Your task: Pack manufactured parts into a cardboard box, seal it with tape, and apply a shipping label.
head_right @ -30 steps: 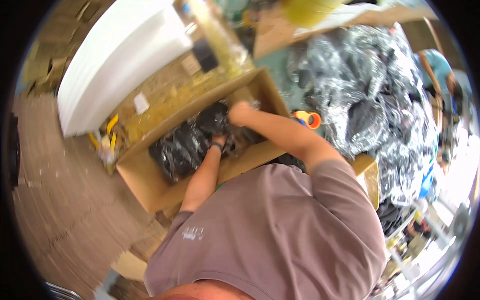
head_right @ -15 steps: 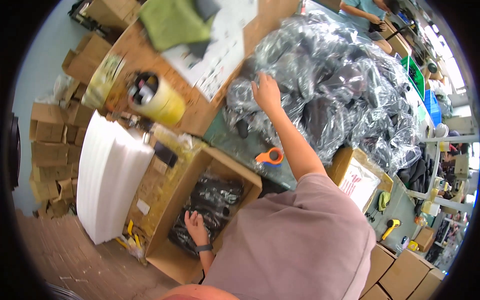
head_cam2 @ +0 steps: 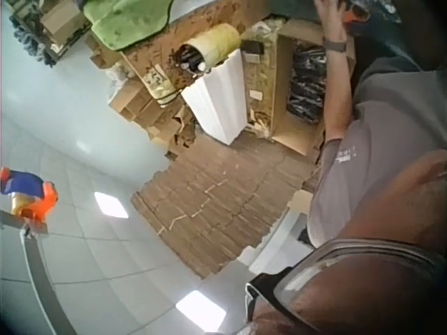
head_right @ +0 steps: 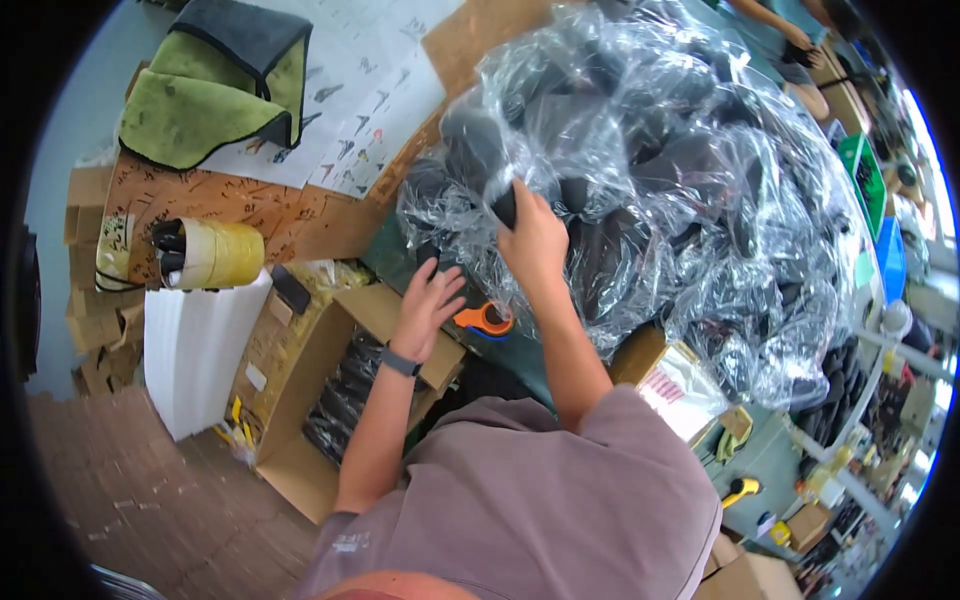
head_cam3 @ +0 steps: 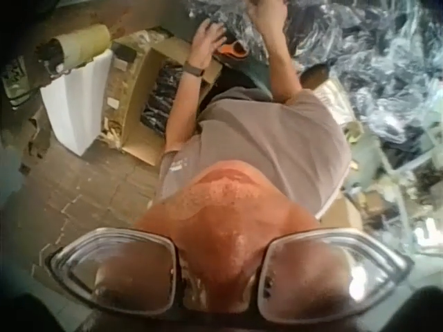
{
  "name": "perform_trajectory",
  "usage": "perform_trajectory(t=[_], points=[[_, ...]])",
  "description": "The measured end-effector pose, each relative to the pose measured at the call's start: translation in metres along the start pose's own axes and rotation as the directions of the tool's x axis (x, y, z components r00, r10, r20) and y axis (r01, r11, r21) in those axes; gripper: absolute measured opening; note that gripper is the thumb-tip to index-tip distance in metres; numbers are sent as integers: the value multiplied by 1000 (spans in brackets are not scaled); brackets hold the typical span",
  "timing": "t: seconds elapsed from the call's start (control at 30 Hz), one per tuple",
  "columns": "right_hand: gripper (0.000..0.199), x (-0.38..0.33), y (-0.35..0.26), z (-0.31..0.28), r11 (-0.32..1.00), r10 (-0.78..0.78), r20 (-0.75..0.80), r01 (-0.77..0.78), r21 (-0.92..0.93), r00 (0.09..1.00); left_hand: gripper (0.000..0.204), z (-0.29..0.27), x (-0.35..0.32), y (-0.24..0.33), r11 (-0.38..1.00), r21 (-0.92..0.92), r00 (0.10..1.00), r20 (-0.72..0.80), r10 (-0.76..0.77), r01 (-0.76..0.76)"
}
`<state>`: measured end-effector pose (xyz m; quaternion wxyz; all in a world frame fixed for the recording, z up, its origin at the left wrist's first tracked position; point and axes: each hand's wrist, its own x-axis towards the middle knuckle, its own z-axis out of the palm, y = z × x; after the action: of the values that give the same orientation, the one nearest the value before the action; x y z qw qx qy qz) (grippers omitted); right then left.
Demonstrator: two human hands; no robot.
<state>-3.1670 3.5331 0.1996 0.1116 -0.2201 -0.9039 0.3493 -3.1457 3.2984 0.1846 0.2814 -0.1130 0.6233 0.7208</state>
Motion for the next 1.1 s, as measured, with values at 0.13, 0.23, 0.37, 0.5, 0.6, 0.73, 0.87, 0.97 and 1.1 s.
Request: perform_trajectory(t=[0.13, 0.23, 0.37, 0.5, 0.6, 0.73, 0.87, 0.97, 1.1], points=[[68, -87, 1, -29, 936, -251, 94, 217, 276, 963, 49, 37, 15, -5, 802, -535, 956, 254, -149, 267], [65, -86, 3, -50, 888, -404, 377, 260, 379, 833, 33, 30, 16, -43, 857, -465, 974, 150, -171, 223], [52, -8, 35, -56, 982, -162, 434, 104, 156, 886, 36, -19, -38, -56, 740, -596, 940, 78, -333, 312], [103, 76, 113, 30, 878, -164, 119, 200, -436, 979, 55, -52, -134, -10, 951, -301, 964, -267, -13, -71], [103, 105, 118, 58, 743, 165, 265, 57, -667, 950, 76, -126, -211, -20, 975, 142, 823, -524, 218, -168], [122, 142, 149, 55, 742, 162, 454, 195, -641, 876, 67, -244, -279, -52, 956, 278, 859, -508, 62, 95], [118, 101, 120, 59, 781, 107, 444, 201, -591, 889, 47, -272, -250, -66, 987, -121, 895, -422, -144, 102], [111, 33, 116, 50, 973, -16, 169, 54, -226, 986, 44, -294, -171, -168, 919, -326, 921, -238, -308, 222], [109, -96, 82, 15, 940, -112, 124, 146, -308, 986, 85, -283, -12, -296, 828, 26, 777, -363, -514, 560]])
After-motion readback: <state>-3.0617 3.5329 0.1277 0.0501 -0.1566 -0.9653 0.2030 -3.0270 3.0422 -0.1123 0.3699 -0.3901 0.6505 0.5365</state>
